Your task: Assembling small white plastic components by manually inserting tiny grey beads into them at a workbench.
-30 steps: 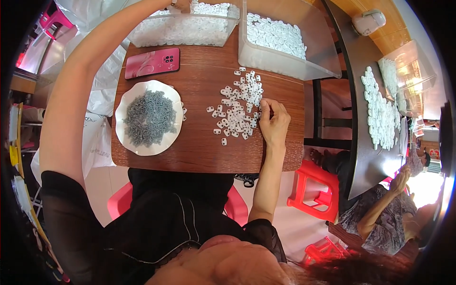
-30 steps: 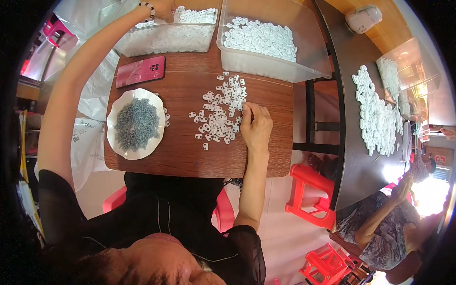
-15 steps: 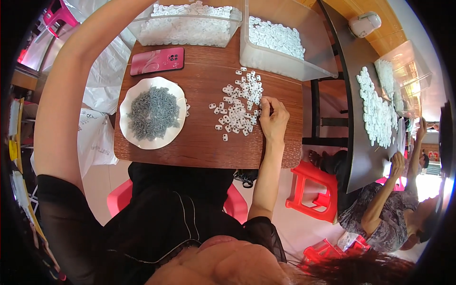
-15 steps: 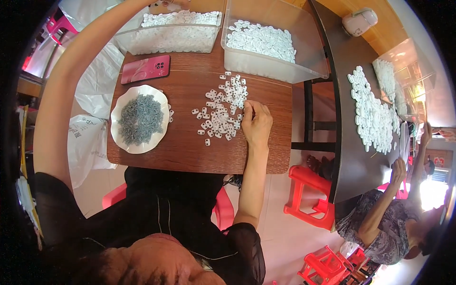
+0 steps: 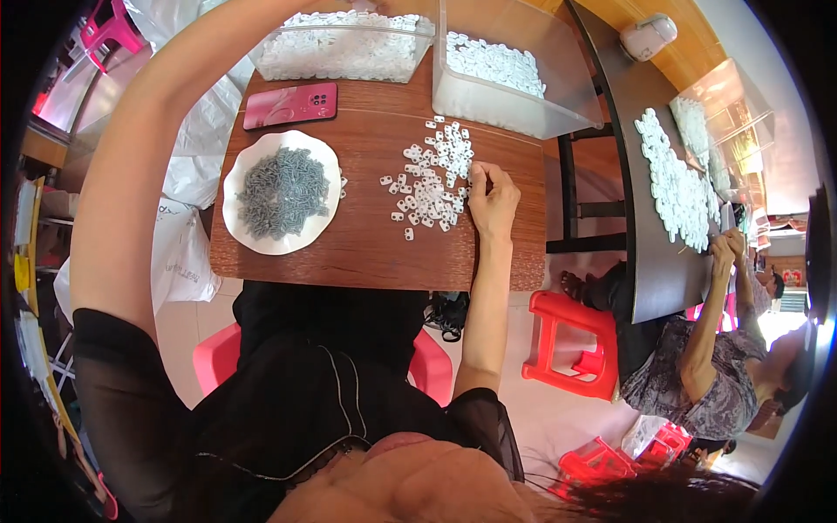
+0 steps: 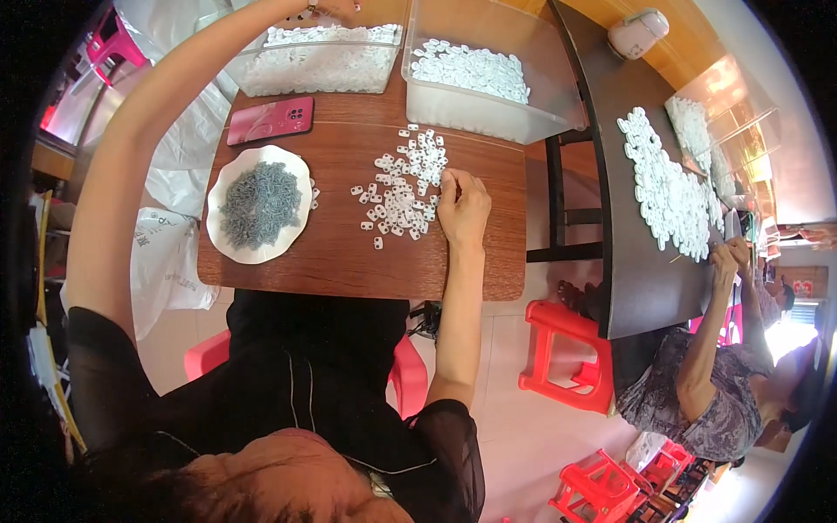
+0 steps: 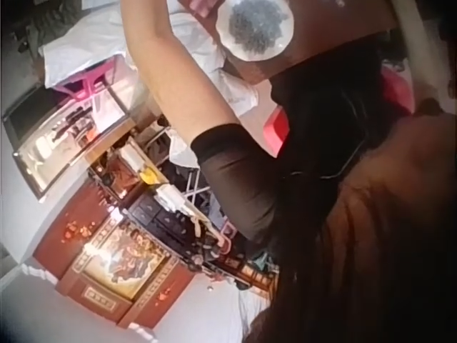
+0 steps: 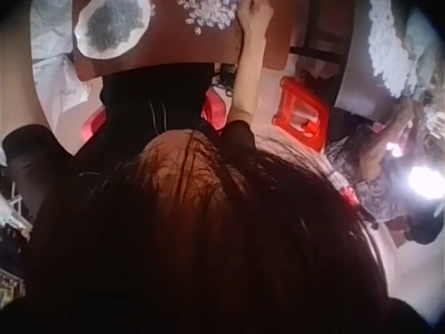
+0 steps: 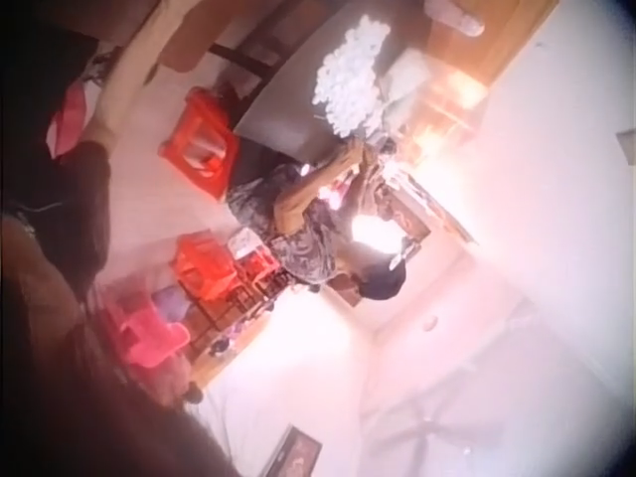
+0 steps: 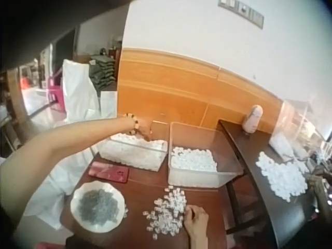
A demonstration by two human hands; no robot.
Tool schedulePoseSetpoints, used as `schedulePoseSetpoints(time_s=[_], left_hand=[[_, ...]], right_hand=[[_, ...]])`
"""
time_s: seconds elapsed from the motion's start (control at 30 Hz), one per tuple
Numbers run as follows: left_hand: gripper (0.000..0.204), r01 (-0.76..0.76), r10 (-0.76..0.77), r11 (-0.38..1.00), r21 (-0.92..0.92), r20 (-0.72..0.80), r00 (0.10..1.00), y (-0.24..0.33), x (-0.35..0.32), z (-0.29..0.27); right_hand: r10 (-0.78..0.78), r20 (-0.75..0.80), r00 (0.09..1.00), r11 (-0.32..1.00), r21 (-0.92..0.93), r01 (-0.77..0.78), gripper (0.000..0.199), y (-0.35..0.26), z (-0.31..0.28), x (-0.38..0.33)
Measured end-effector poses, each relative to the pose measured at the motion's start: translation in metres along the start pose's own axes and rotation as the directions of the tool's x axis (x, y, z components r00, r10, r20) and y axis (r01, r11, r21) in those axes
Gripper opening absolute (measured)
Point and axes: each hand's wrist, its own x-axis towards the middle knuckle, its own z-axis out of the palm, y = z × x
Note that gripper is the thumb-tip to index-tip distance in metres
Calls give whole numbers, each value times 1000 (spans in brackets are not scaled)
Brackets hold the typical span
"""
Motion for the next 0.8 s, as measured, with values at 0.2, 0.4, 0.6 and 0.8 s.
schedulePoseSetpoints(time_s=[0.2,0.4,0.6,0.8], left_hand=[[23,3,-3,1000,18,42,999,29,5,-12],[23,-85,94,970,-227,32,995,48,-47,-7],[27,-164,203,929,-332,86,975,93,-103,34],[18,-263,279,945,-194,57,959,114,-120,136]], right_hand=[[-23,-19,1000,998,-55,22,18,5,-5,-5],[-86,-3,996,996,-27,86,15,1,6,0],[-101,-13,995,995,9,101,14,2,6,-6],[-133,-56,990,991,1,133,12,5,6,-9]])
